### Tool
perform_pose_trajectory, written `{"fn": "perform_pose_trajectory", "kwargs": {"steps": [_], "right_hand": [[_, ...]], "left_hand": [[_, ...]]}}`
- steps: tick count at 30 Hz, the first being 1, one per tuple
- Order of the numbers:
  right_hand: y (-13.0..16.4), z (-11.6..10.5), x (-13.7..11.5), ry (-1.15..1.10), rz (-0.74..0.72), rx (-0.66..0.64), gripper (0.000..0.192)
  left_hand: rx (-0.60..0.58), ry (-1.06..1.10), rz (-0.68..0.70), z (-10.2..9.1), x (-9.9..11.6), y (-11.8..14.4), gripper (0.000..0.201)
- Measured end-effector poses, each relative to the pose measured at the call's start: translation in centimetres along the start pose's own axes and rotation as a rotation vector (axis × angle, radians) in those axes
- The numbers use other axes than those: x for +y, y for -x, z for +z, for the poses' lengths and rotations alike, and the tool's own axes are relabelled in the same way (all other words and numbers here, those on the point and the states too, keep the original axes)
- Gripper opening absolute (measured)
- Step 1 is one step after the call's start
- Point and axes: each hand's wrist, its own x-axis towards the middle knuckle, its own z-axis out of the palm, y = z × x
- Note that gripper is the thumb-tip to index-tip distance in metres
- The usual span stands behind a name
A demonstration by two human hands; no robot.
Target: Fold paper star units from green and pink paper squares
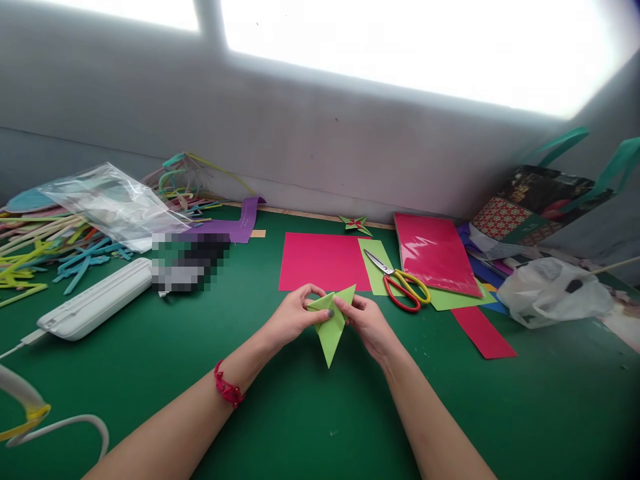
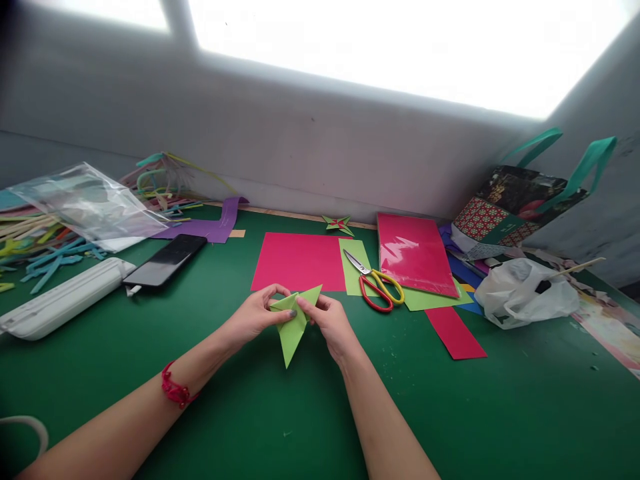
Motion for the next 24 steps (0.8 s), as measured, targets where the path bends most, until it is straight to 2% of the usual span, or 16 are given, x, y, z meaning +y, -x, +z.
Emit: {"fn": "perform_pose_trajectory", "kwargs": {"steps": [4, 12, 24], "right_hand": [[0.2, 0.4, -0.4, 0.035, -0.019, 0.079, 0.029], [-0.3, 0.3, 0.5, 0.083, -0.107, 0.038, 0.025], [-0.2, 1.0, 0.5, 0.053, -0.102, 0.139, 0.028]], "left_hand": [[0.003, -0.013, -0.003, -0.1, -0.2, 0.0, 0.030], [0.005, -0.019, -0.009, -0.2, -0.6, -0.3, 0.029], [0.002, -0.023, -0.025, -0.3, -0.6, -0.3, 0.028]]}}
